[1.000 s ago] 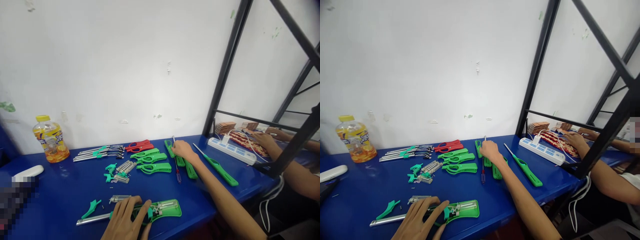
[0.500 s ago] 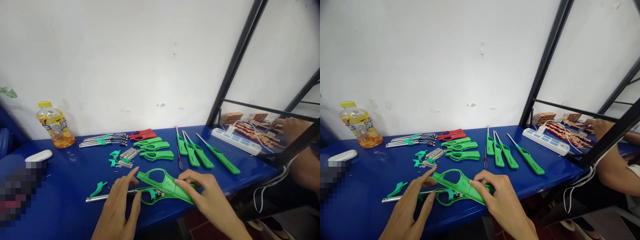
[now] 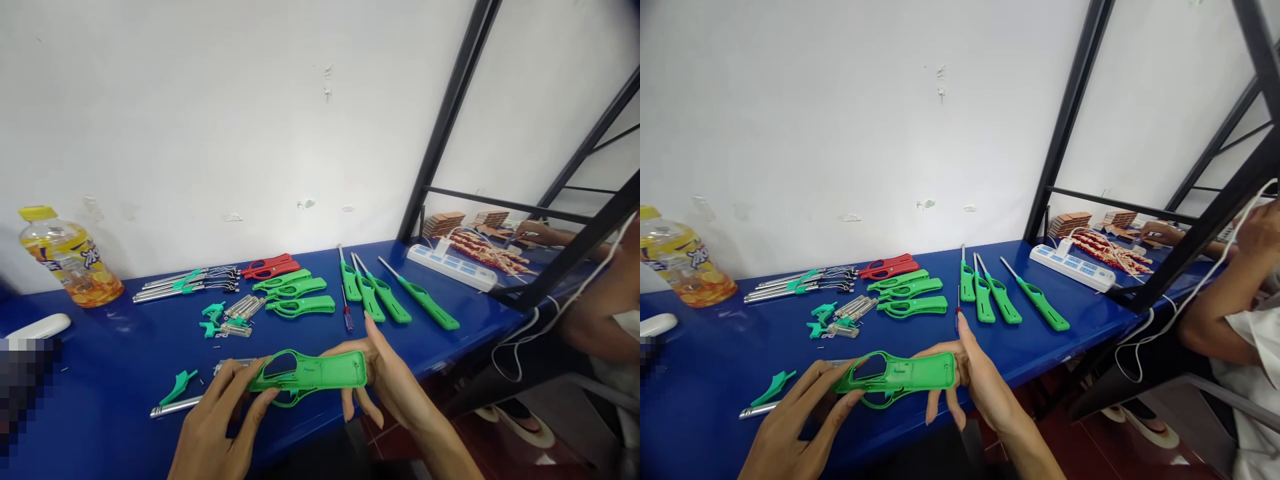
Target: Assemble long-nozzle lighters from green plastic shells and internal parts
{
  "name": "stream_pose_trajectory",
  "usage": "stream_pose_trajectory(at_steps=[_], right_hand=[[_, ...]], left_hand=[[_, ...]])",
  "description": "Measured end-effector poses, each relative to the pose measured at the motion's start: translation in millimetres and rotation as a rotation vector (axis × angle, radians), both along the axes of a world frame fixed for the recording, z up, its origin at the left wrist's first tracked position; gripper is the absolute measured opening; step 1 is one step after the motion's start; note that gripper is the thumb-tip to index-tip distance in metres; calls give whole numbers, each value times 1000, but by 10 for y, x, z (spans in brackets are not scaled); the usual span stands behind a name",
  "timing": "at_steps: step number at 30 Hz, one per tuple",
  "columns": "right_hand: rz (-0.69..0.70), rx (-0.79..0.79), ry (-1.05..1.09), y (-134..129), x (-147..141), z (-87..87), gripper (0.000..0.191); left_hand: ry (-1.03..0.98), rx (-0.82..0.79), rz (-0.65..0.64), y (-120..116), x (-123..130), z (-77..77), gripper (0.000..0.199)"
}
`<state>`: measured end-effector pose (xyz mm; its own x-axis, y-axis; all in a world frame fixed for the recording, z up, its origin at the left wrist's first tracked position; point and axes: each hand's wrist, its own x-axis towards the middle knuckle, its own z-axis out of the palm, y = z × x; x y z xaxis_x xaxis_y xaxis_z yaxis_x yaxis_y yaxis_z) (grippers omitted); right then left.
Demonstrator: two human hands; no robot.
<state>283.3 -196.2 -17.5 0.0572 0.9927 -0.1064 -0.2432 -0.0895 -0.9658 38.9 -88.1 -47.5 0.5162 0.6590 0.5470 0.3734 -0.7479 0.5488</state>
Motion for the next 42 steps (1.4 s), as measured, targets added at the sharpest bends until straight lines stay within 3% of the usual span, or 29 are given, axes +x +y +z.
stream_pose_trajectory(at_steps=[4,9,12,15,21,25,31,36,42], right_hand=[[-24,18,-178,-15,45,130,73],[-102,126,-458,19,178,355,57],[-159,179,-557,48,288,392,44],[-159,178,-651,17,365,323,38],[-245,188,-956,-157,320,8,38],[-205,241,-1053,-174,266,-132,32],[-183,295,-1074,-119,242,-233,24],[-254,332,-1109,-148,215,-285,24],[-220,304,-1121,-166,211,-285,27]], left_hand=[[-20,15,-7,-7,14,58,35],[-43,114,-85,26,4,45,42],[-35,154,-60,46,8,32,40],[-36,200,-11,65,-1,25,36],[56,362,-71,180,-81,12,30],[140,421,-54,285,-124,-72,36],[260,419,-95,348,-180,-162,52],[289,376,-119,352,-194,-176,50],[275,340,-116,355,-188,-171,43]])
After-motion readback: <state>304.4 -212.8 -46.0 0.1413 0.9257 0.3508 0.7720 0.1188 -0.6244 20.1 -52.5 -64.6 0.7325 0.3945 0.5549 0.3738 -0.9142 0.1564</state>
